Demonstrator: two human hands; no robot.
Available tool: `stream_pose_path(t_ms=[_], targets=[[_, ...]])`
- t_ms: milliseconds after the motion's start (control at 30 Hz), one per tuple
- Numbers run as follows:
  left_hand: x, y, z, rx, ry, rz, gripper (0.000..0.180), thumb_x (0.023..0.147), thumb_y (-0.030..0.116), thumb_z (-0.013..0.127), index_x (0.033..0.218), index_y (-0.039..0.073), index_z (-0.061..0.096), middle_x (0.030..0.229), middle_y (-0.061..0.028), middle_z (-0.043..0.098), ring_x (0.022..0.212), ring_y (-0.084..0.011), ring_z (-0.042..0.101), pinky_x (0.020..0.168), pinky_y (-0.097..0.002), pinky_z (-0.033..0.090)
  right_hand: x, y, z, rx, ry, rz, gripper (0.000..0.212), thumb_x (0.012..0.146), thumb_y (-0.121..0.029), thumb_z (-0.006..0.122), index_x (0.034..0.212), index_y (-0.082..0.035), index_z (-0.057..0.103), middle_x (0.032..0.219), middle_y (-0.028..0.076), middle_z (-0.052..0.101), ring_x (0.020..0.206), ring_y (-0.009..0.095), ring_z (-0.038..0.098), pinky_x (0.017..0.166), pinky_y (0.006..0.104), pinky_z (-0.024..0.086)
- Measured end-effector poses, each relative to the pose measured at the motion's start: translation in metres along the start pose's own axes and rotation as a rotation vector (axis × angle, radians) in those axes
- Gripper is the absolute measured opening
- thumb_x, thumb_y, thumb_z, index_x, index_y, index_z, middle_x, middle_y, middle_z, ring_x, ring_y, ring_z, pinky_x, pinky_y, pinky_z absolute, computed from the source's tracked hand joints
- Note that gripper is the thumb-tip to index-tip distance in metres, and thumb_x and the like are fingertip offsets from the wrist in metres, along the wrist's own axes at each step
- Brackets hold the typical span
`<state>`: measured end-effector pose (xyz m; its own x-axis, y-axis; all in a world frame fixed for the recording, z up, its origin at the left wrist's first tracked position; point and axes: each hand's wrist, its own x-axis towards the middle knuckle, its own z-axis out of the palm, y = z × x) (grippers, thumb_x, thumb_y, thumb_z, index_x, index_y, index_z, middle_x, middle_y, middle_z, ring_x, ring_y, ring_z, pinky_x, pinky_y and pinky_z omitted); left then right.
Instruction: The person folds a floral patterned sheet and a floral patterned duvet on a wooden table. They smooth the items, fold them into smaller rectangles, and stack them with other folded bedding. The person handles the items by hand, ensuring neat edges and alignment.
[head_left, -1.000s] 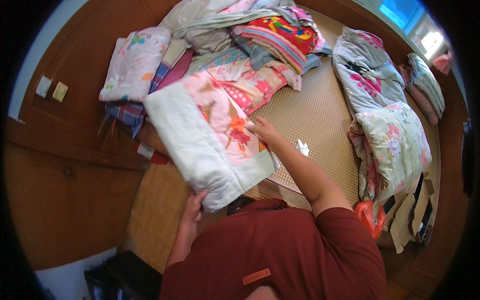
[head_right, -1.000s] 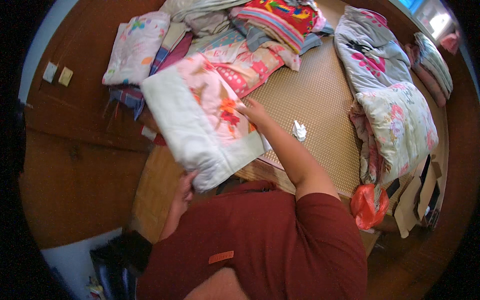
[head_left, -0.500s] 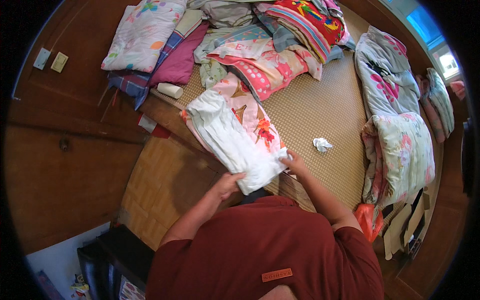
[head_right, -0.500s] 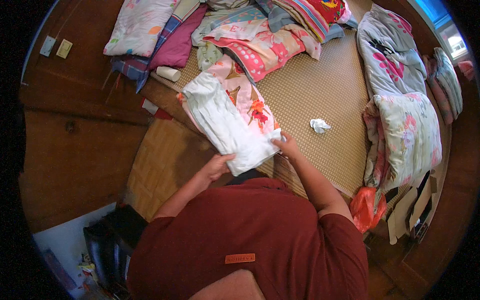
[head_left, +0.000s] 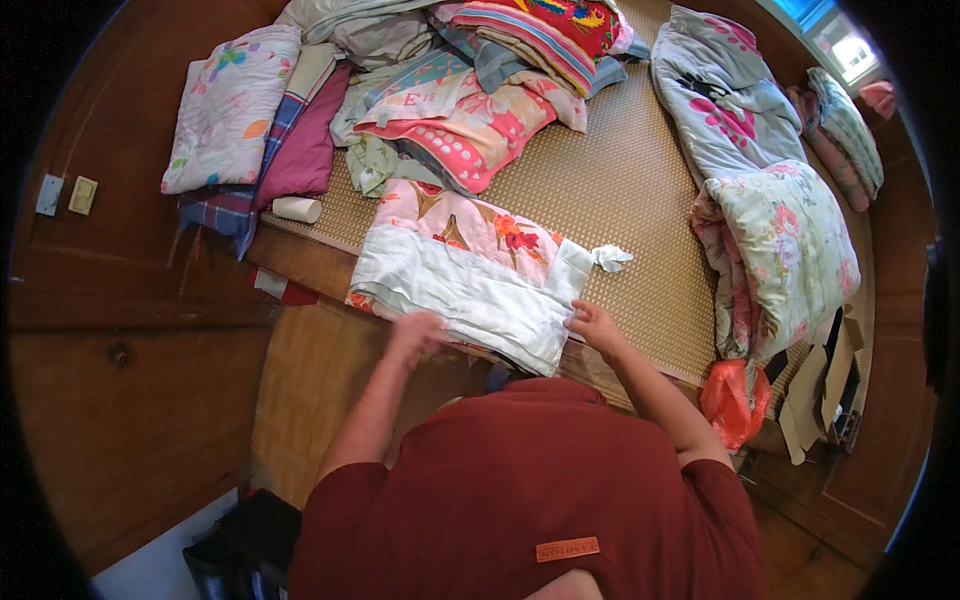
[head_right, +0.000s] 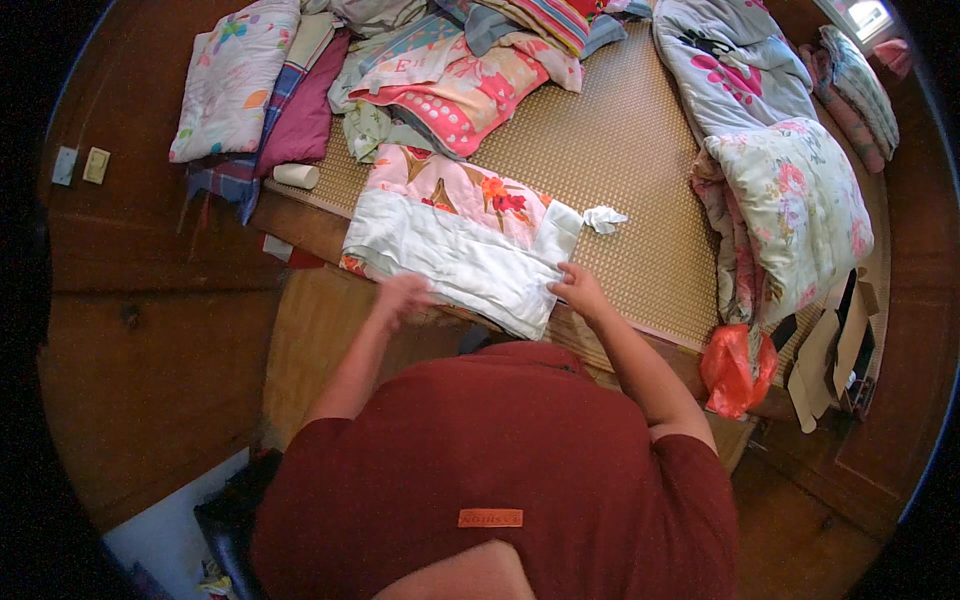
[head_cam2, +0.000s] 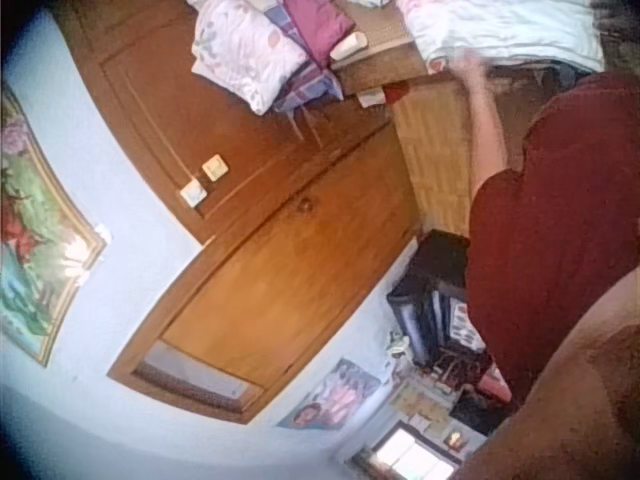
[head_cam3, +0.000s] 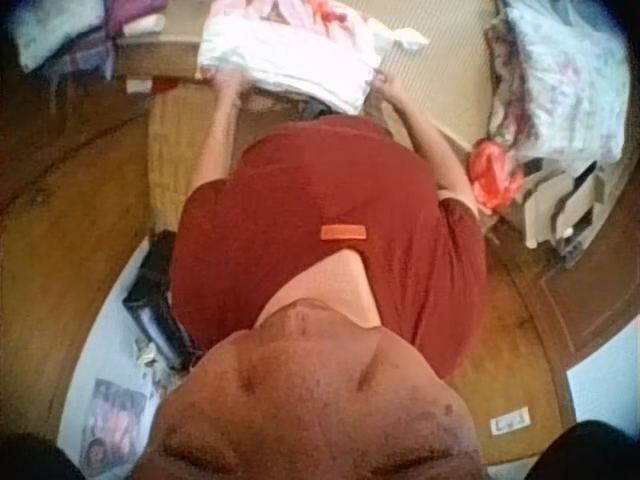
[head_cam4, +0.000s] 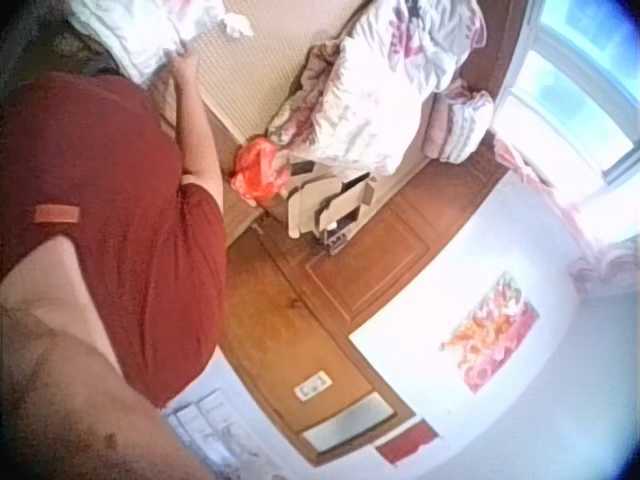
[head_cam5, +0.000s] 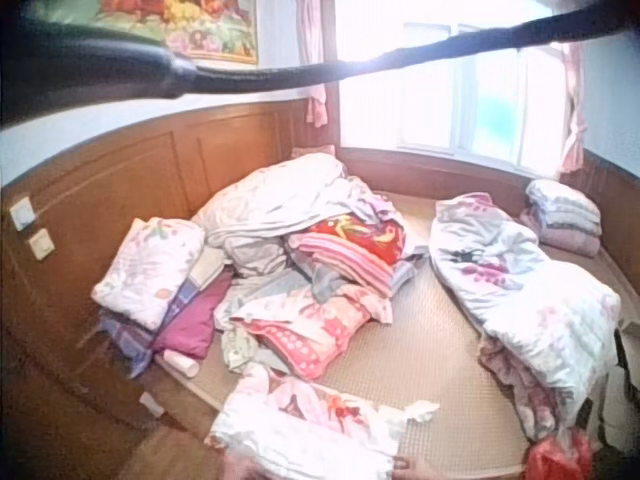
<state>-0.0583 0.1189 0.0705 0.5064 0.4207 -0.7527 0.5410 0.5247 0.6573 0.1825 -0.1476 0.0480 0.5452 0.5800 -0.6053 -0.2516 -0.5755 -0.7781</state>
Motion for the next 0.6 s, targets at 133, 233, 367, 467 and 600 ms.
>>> stream_pose_path(t_ms=[133, 233, 367, 467, 600], targets=[[0.059, -0.003, -0.109, -0.028, 0.784, 0.592, 0.043, 0.077, 0.011, 0.063, 0.113, -0.004, 0.045, 0.092, -0.0076, 0.058, 0.079, -0.0133, 0.054, 0.069, -0.0268, 0.045, -0.028, 0.007, 0.006, 0.064, -0.063, 0.090, 0.054, 0.071, -0.016, 0.069, 0.118, 0.002, 0.048, 0.095, 0.010, 0.060, 0.081, 0.015, 0.056, 0.069, 0.0273, 0.046], [0.071, 0.027, -0.108, 0.364, 0.944, 0.507, 0.037, 0.076, 0.009, 0.063, 0.107, -0.006, 0.050, 0.092, -0.0075, 0.060, 0.077, -0.0132, 0.056, 0.067, -0.0264, 0.046, -0.042, -0.008, 0.006, -0.048, -0.052, 0.199, 0.053, 0.076, -0.018, 0.065, 0.122, -0.001, 0.045, 0.087, 0.006, 0.061, 0.069, 0.010, 0.053, 0.055, 0.0241, 0.042], [0.082, 0.048, -0.062, -0.172, 0.354, 0.563, 0.019, 0.075, 0.010, 0.063, 0.088, -0.003, 0.060, 0.081, -0.0055, 0.061, 0.068, -0.0132, 0.057, 0.061, -0.0269, 0.046, -0.031, 0.002, -0.002, 0.023, -0.007, 0.137, 0.057, 0.075, -0.023, 0.066, 0.124, -0.002, 0.044, 0.092, 0.007, 0.060, 0.072, 0.011, 0.052, 0.054, 0.0250, 0.041], [0.048, 0.063, 0.032, 0.050, 0.260, 0.615, 0.021, 0.076, 0.012, 0.063, 0.093, 0.002, 0.055, 0.080, -0.0039, 0.057, 0.066, -0.0118, 0.054, 0.059, -0.0266, 0.045, -0.037, -0.064, 0.004, 0.087, 0.006, 0.046, 0.066, 0.074, -0.025, 0.068, 0.128, -0.003, 0.038, 0.110, 0.013, 0.055, 0.091, 0.016, 0.054, 0.064, 0.0305, 0.045], [-0.039, 0.072, 0.143, 0.026, -0.189, 0.633, 0.025, 0.078, 0.008, 0.061, 0.100, 0.001, 0.054, 0.086, -0.0047, 0.058, 0.074, -0.0093, 0.054, 0.062, -0.0239, 0.046, -0.041, -0.145, 0.027, 0.140, -0.139, -0.077, 0.072, 0.074, -0.028, 0.068, 0.132, -0.003, 0.033, 0.123, 0.017, 0.046, 0.104, 0.018, 0.049, 0.079, 0.0350, 0.044]])
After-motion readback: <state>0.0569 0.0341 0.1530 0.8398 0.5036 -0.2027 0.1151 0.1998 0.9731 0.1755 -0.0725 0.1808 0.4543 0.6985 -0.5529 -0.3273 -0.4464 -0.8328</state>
